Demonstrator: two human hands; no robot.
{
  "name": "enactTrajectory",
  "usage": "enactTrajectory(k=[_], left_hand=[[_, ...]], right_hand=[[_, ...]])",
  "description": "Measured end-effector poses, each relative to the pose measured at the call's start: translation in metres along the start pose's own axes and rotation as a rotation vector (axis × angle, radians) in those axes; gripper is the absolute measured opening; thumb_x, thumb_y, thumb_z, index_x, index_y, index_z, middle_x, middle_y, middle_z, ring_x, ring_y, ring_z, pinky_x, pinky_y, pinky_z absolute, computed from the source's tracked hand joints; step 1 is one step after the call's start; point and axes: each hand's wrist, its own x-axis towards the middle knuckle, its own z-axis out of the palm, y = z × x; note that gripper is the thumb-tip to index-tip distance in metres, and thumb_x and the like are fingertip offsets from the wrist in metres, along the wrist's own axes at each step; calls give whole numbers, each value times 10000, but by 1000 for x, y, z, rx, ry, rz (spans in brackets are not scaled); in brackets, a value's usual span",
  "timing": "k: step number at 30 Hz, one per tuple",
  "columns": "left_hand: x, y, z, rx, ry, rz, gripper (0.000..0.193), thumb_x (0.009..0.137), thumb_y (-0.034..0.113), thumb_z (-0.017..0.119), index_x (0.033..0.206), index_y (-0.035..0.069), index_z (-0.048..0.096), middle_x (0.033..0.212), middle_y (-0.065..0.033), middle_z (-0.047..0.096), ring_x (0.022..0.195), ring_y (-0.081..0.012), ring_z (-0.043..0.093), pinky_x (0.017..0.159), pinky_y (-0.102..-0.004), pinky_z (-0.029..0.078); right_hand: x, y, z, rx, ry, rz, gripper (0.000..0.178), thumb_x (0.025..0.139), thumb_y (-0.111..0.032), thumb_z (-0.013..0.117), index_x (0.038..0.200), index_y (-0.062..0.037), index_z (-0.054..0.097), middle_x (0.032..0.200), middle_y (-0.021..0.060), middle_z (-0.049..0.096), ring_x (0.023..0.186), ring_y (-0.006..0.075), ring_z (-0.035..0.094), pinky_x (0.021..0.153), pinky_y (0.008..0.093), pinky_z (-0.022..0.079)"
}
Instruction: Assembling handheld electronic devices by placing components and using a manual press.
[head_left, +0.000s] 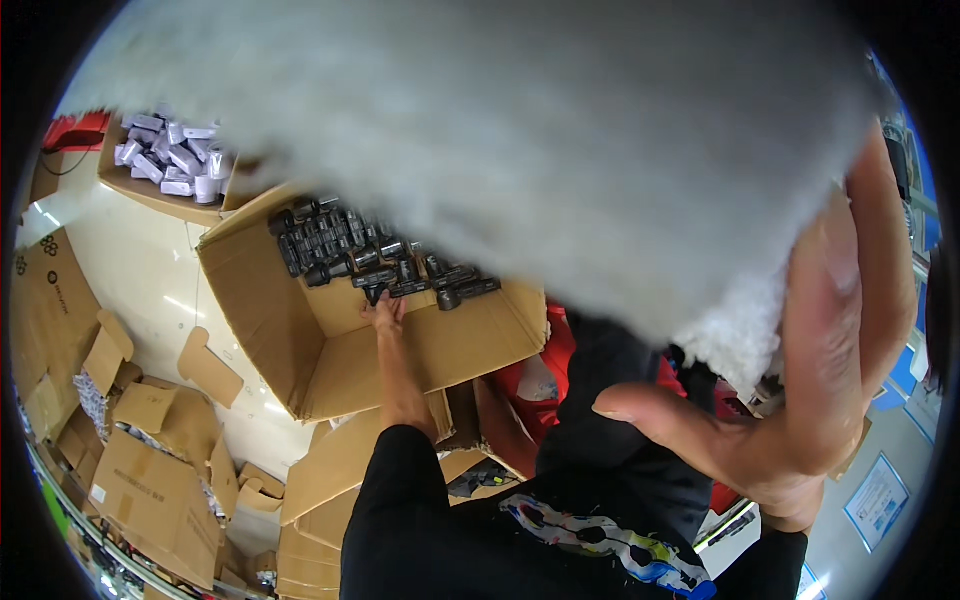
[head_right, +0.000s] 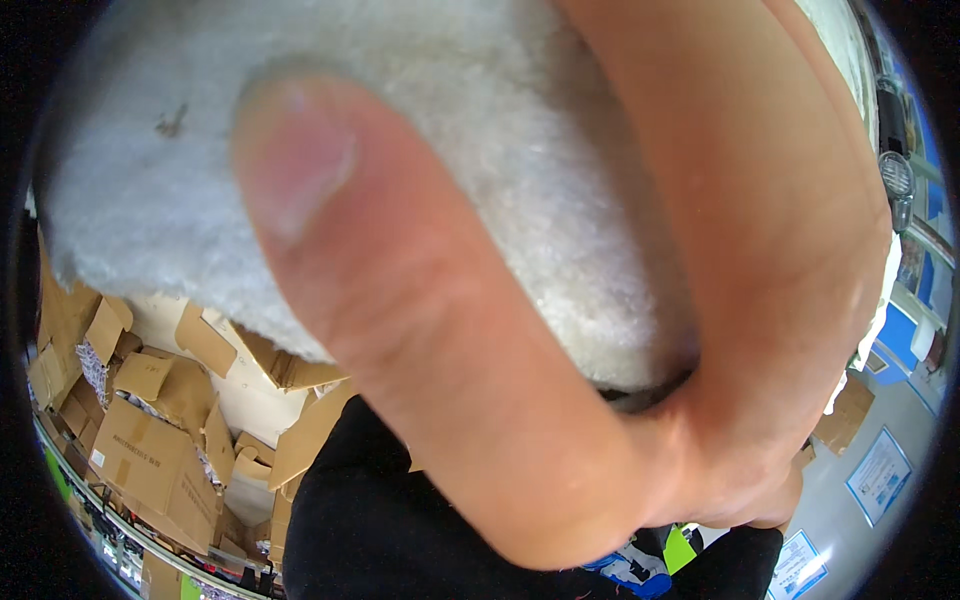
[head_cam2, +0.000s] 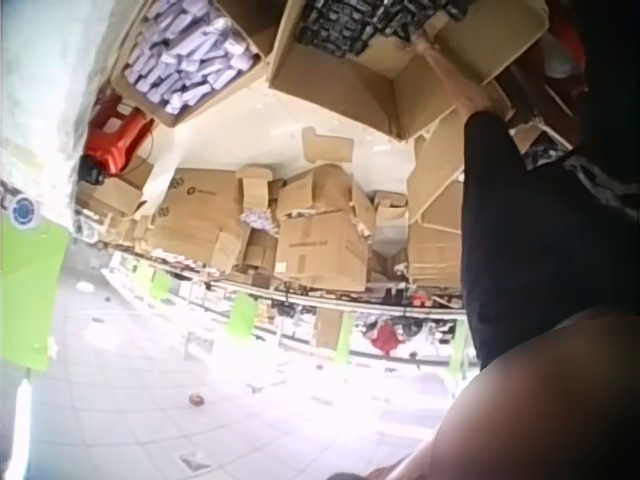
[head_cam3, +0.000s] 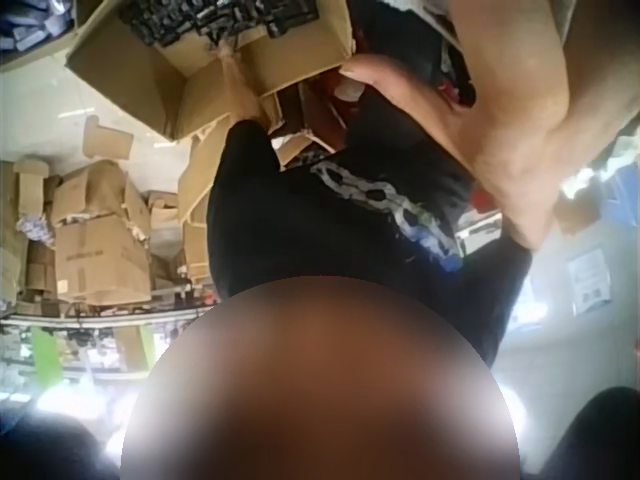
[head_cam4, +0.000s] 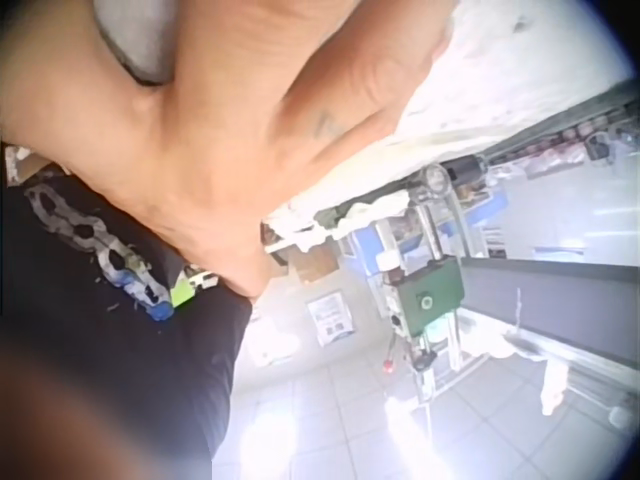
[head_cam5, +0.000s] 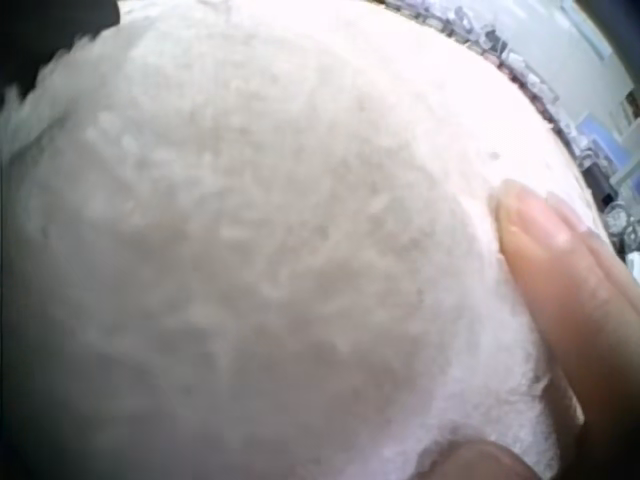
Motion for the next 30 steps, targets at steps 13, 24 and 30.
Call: enactTrajectory(k=[13,24,30], left_hand=[[107,48,-45,905,106,528,820,858,391,804,1417,-90,445,1337,-290,619,1220,-361,623,1037,-369,462],[92,50,-46,591,78,-163,633,887,407,769,1333,14,552,1232,-184,678,1114,-348,667,989,-485,521],[68,30,-37,189,9,-328,566,903,408,756,1301,47,576,1203,-159,685,1095,-346,672,965,-518,541]], right_hand=[[-41,-7,20,-130,110,76,1176,585,-599,925,1539,-133,419,1547,328,293,1402,505,399,1006,583,523],[-25,-27,-3,-386,-196,183,1136,600,-675,886,1425,3,497,1417,236,539,1376,494,420,1105,599,397],[-42,-18,2,-374,-61,75,1274,639,-654,876,1587,-169,176,1474,243,474,1330,541,448,1089,655,389]])
